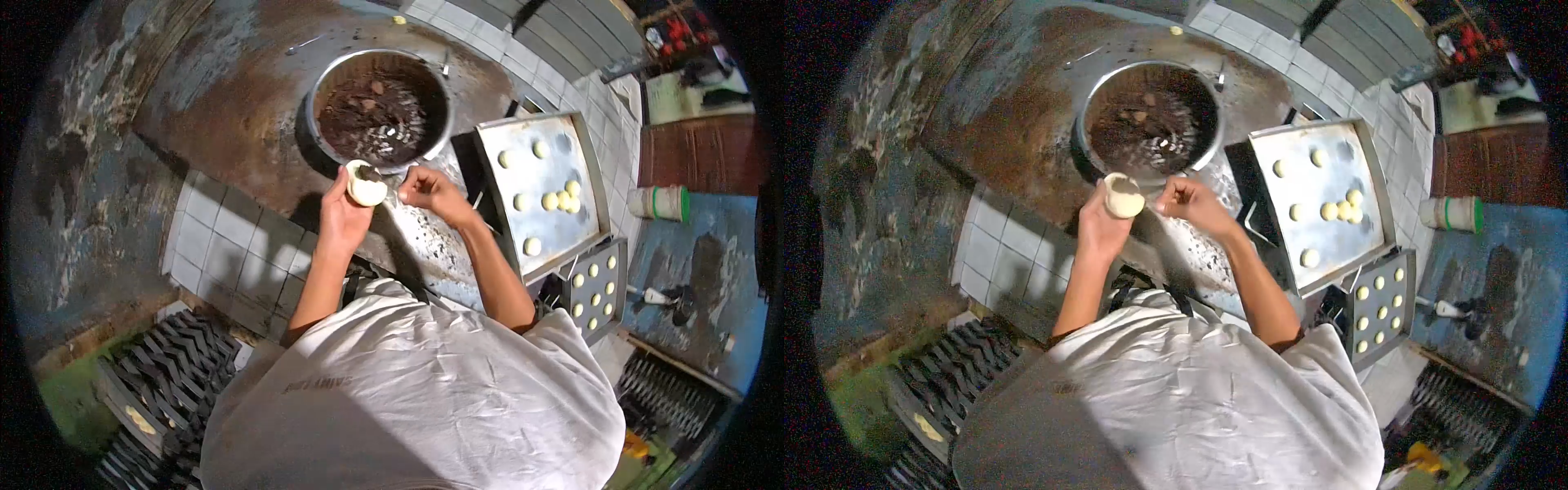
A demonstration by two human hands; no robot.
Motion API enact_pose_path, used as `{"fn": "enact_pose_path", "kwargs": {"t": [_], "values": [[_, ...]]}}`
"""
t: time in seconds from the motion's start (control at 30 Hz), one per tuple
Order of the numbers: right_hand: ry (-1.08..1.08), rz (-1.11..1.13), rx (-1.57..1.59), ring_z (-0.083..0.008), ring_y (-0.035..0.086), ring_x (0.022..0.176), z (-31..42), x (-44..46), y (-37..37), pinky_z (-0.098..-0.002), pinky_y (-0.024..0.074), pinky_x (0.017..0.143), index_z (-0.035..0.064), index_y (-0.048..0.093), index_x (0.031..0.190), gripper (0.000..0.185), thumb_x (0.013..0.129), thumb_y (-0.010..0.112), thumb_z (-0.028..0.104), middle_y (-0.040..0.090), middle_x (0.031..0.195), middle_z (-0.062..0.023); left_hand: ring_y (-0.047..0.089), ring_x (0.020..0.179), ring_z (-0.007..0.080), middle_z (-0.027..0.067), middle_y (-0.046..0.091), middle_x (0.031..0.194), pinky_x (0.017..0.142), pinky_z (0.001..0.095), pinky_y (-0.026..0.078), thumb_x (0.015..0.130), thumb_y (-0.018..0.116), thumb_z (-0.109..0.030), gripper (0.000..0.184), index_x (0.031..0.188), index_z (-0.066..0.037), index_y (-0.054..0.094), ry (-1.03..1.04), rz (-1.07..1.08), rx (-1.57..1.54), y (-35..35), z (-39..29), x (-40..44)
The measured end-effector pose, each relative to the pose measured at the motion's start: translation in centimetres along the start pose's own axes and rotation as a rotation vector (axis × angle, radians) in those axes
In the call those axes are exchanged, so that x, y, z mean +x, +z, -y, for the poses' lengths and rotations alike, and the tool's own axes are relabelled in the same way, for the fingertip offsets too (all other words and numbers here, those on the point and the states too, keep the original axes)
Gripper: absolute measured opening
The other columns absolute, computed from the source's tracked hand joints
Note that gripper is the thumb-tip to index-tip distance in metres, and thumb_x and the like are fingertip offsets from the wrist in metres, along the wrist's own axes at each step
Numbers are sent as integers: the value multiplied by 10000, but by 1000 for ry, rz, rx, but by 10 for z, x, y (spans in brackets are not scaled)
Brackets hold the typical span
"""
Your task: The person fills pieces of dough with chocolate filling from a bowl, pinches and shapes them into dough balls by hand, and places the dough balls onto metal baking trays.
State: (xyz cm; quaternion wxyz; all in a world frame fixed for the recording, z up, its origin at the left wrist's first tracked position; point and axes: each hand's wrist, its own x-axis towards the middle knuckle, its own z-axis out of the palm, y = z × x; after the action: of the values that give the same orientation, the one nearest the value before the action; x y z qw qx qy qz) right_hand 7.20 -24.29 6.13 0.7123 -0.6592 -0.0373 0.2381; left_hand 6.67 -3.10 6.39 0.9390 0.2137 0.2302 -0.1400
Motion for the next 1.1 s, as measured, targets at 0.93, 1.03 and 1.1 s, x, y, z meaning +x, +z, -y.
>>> {"fn": "enact_pose_path", "kwargs": {"t": [0.93, 1.03, 1.1], "values": [[226, -795, -740, -219, 676, 794, -212, -271, -69, -414, 522, 761, 2, 710, 1042, 321, 1033, 559, 285, 743, 951, -122, 570, 1218, 299, 134, 603, 1305, 1069, 488, 431, 1032, 515, -485, 533, 1326, -40, 532, -301, 341, 116, 50, 201, -98], [-82, -812, -48, -228, 641, 1118, -116, -246, -51, -363, 473, 1000, 14, 630, 1310, 523, 1020, 567, 444, 710, 1173, -142, 557, 1240, 302, 159, 582, 1337, 1099, 470, 404, 1000, 496, -596, 720, 1380, 16, 476, -434, 369, 122, 53, 199, -102], [-108, -588, 352, -190, 595, 1176, -45, -241, -35, -342, 431, 1048, 30, 588, 1370, 571, 1026, 559, 484, 669, 1249, -80, 557, 1240, 303, 159, 583, 1334, 1102, 467, 401, 999, 490, -604, 723, 1376, 13, 479, -434, 387, 172, 58, 201, -103]]}}
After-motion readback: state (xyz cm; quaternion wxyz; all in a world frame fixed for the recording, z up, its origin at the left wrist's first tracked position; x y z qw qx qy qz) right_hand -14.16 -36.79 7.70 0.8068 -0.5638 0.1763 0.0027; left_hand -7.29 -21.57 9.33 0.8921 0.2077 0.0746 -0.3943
